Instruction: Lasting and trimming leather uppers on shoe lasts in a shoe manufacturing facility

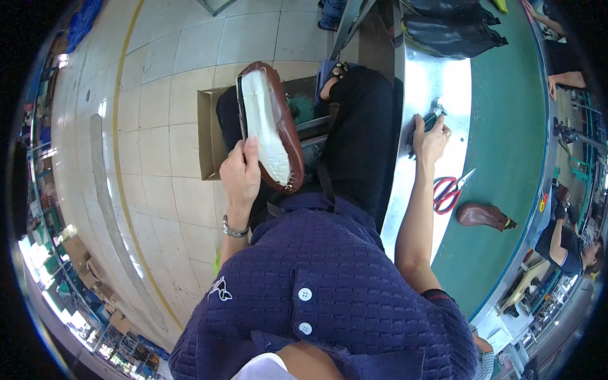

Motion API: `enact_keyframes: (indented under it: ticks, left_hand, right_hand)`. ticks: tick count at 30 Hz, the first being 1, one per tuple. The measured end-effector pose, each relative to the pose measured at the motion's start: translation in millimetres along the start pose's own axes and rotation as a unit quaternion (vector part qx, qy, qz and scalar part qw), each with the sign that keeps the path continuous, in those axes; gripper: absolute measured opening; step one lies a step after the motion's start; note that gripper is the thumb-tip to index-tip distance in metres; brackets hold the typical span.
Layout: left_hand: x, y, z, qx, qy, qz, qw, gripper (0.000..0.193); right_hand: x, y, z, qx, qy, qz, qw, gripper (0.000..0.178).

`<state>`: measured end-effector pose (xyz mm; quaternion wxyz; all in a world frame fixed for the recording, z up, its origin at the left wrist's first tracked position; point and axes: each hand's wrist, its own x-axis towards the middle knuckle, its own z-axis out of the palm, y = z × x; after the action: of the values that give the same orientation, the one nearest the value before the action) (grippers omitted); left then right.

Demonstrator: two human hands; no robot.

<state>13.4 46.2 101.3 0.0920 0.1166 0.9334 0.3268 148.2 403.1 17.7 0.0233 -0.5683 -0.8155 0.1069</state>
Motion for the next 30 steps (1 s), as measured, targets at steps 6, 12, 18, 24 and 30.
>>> enact_keyframes:
  ticks: [6, 12, 18, 24, 30]
  left_hand:
    - [-8, 11, 19, -0.237, -0.107, -0.043, 0.965, 0.045]
    - [51, 86, 5, -0.063, -0.106, 0.278, 0.953, 0.025]
    - [183, 95, 30, -0.043, -0.321, 0.312, 0.893, 0.063]
    - [197, 94, 47, 0.068, -0.105, 0.404, 0.906, 0.030]
    - [194, 99, 65, 0.087, -0.050, 0.383, 0.918, 0.027]
  right_hand:
    - [15, 36, -6, 0.128, -0.036, -0.013, 0.991, 0.045]
    - [-26, 23, -53, 0.572, -0.226, 0.161, 0.772, 0.029]
    - [-45, 0, -75, 0.624, -0.302, 0.104, 0.713, 0.027]
    - [-41, -43, -124, 0.498, -0.344, 0.015, 0.796, 0.043]
    - [-19, -81, -135, 0.413, -0.444, -0.123, 0.785, 0.061]
